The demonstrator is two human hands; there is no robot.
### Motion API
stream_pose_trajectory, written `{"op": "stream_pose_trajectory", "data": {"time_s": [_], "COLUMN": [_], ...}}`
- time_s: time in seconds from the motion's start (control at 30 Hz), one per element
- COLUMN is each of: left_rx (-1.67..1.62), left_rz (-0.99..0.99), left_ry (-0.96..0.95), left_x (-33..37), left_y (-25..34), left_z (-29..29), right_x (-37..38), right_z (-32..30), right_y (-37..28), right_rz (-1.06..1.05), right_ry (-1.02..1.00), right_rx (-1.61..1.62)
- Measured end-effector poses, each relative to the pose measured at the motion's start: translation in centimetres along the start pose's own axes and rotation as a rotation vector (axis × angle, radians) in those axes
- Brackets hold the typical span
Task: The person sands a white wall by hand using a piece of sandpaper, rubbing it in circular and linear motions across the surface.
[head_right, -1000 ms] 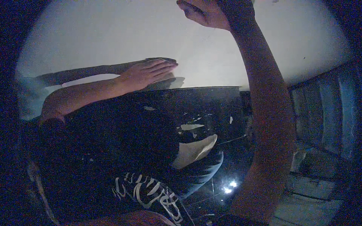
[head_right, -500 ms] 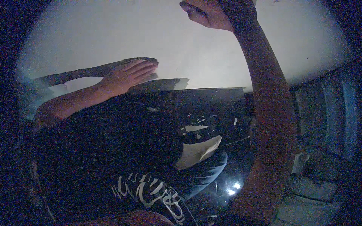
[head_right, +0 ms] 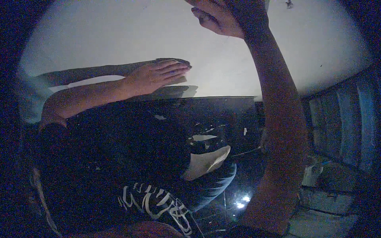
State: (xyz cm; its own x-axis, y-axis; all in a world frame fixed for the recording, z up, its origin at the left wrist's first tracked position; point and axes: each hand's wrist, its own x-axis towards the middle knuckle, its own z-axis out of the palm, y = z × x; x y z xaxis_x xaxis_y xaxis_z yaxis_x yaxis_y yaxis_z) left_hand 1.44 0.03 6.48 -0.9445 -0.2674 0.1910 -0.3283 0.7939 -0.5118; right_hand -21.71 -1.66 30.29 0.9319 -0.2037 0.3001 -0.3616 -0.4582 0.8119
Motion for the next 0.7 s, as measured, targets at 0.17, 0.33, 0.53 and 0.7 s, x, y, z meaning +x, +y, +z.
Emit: {"op": "stream_pose_trajectory", "data": {"time_s": [0.17,0.33,0.53,0.7], "left_rx": [0.151,0.176,0.199,0.212], "left_rz": [0.045,0.047,-0.002,-0.026], "left_ry": [0.017,0.013,-0.051,-0.055], "left_x": [2.3,-0.1,-5.5,-6.7], "left_y": [0.8,-0.1,-1.8,-2.4], "left_z": [0.7,-0.4,-2.4,-3.1], "right_x": [0.7,0.7,0.5,0.3], "right_z": [-0.1,0.4,0.2,-0.2], "right_y": [-0.3,-0.2,-0.3,-0.3], "right_rz": [-0.016,-0.062,-0.039,-0.034], "right_ry": [0.010,0.128,0.154,0.073], "right_rx": [-0.026,0.011,-0.018,-0.017]}}
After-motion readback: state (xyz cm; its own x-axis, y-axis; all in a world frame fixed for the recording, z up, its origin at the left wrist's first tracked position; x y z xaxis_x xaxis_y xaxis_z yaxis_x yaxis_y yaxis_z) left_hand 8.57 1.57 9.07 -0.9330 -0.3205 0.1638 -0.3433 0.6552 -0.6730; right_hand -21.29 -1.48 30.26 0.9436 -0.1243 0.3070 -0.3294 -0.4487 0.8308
